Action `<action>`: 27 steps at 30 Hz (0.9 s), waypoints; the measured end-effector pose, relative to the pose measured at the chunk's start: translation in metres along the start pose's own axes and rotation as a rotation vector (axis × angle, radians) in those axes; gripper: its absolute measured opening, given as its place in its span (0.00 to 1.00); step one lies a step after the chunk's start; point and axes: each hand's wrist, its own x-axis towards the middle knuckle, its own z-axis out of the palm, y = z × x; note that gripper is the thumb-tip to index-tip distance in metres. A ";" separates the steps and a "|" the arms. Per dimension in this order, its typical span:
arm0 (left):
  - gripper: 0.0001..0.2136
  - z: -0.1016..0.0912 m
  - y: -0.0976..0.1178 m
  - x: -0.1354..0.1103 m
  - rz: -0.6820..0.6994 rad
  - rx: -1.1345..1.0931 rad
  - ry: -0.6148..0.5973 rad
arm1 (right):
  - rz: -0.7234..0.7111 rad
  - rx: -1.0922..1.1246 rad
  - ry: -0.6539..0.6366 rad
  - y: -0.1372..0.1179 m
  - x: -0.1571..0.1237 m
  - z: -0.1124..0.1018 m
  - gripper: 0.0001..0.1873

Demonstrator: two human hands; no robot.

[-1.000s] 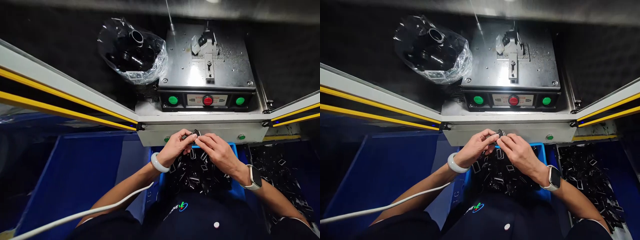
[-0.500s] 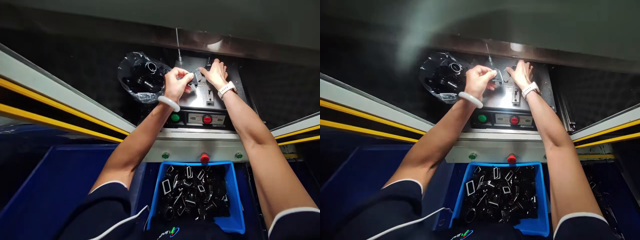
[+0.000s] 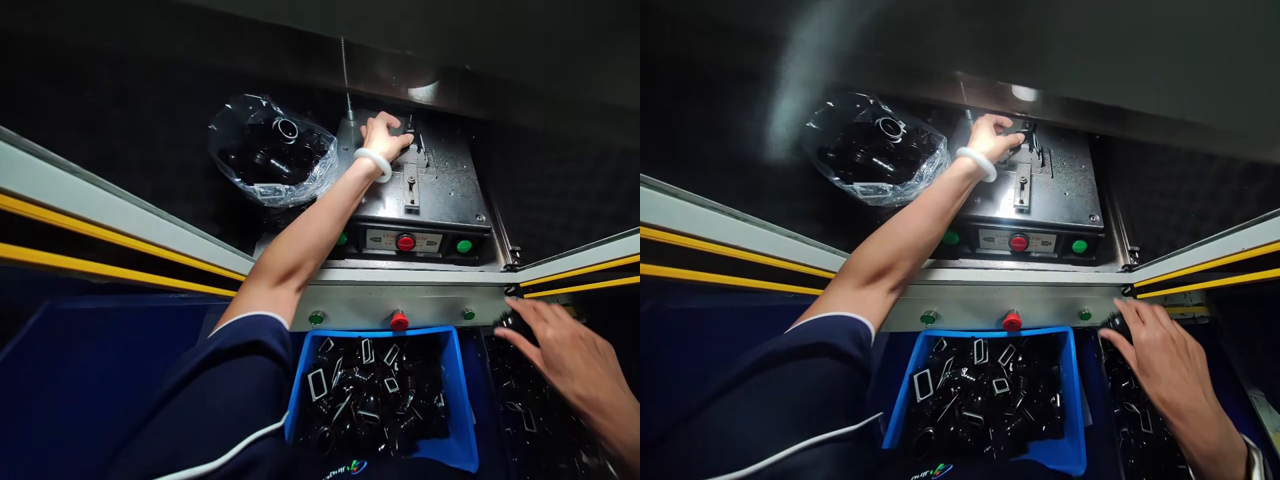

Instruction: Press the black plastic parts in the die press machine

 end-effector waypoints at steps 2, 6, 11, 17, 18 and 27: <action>0.12 -0.031 0.016 -0.045 -0.053 0.095 -0.002 | 0.044 -0.075 -0.069 0.010 -0.028 0.014 0.34; 0.04 -0.107 0.047 -0.179 -0.041 0.099 -0.061 | 0.083 0.112 -0.188 0.007 -0.030 0.055 0.24; 0.06 -0.179 0.035 -0.302 -0.105 0.306 -0.222 | 0.137 0.439 -0.180 0.004 -0.007 0.105 0.15; 0.16 -0.209 -0.007 -0.324 -0.175 0.484 -0.526 | 0.155 0.624 -0.151 0.012 -0.005 0.119 0.11; 0.16 -0.210 -0.009 -0.323 -0.179 0.498 -0.541 | 0.171 0.630 -0.128 0.011 -0.005 0.121 0.10; 0.15 -0.200 0.003 -0.328 -0.266 0.516 -0.497 | 0.234 0.573 -0.013 0.002 -0.008 0.128 0.09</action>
